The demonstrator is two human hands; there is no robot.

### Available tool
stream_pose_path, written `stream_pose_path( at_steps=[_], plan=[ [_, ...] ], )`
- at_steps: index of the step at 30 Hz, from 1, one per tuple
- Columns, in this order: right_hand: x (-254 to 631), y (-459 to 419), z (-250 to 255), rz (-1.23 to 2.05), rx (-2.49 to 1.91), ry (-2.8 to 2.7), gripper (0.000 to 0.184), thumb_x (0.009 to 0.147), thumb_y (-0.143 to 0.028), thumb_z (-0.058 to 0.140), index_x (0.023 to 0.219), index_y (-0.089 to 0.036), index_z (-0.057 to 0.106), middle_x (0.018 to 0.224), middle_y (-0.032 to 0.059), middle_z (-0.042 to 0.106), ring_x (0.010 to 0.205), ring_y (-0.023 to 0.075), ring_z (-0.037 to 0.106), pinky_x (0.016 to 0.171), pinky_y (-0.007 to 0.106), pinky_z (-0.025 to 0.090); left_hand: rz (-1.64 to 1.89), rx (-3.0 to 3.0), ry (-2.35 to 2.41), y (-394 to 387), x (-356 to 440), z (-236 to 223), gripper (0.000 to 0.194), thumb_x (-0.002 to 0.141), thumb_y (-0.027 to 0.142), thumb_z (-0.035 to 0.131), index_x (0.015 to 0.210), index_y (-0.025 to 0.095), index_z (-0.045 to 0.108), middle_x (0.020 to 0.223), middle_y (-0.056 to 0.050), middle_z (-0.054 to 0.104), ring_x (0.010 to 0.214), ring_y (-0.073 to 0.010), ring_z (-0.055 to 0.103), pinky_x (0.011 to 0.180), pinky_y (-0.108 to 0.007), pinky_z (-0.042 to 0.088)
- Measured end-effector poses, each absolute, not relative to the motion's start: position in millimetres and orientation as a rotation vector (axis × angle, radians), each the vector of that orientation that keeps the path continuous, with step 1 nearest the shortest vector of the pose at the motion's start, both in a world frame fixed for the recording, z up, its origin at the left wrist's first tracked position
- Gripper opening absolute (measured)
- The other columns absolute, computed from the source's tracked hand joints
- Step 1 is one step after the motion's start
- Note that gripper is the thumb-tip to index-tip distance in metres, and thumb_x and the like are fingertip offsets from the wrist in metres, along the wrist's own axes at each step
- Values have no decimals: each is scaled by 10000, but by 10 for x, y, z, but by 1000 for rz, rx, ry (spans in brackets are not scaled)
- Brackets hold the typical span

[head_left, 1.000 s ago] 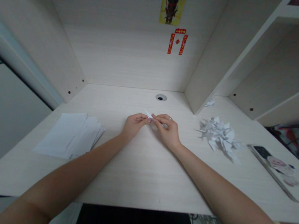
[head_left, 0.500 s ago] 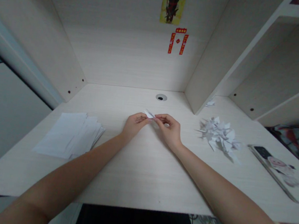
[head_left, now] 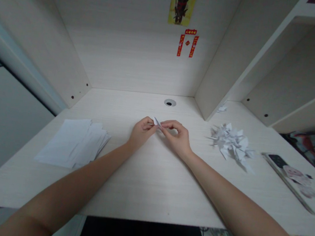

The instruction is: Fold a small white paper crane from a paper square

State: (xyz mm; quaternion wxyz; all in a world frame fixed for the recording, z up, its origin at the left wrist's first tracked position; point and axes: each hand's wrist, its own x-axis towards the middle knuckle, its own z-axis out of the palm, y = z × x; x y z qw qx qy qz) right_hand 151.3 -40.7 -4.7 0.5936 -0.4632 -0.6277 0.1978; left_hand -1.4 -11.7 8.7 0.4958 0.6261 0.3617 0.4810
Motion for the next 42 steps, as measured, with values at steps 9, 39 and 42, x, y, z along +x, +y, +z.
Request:
stream_pose_path(
  at_steps=[9, 39, 42],
  plan=[
    [1504, -430, -15, 471, -1051, -1494, 89, 775, -306, 660, 752, -220, 655, 1031, 63, 704, 931, 195, 644, 756, 339, 473, 1254, 1660, 836, -69, -21, 23, 153, 735, 268, 651, 695, 176, 535, 857, -29, 643, 807, -144, 614, 791, -289, 472],
    [1489, -413, -13, 631, -1073, -1358, 163, 734, -371, 693, 750, -209, 672, 828, 32, 723, 804, 182, 666, 807, 344, 505, 1289, 1559, 878, -78, 11, 2, 237, 704, 349, 719, 762, 172, 571, 879, -57, 698, 847, -172, 673, 849, -335, 510],
    [1488, -415, -12, 587, -1101, -1376, 146, 742, -355, 689, 749, -209, 680, 814, 32, 718, 797, 181, 655, 776, 338, 484, 1286, 1545, 884, -77, 11, 2, 232, 707, 339, 716, 783, 174, 571, 866, -55, 700, 843, -173, 676, 823, -318, 511]
  ],
)
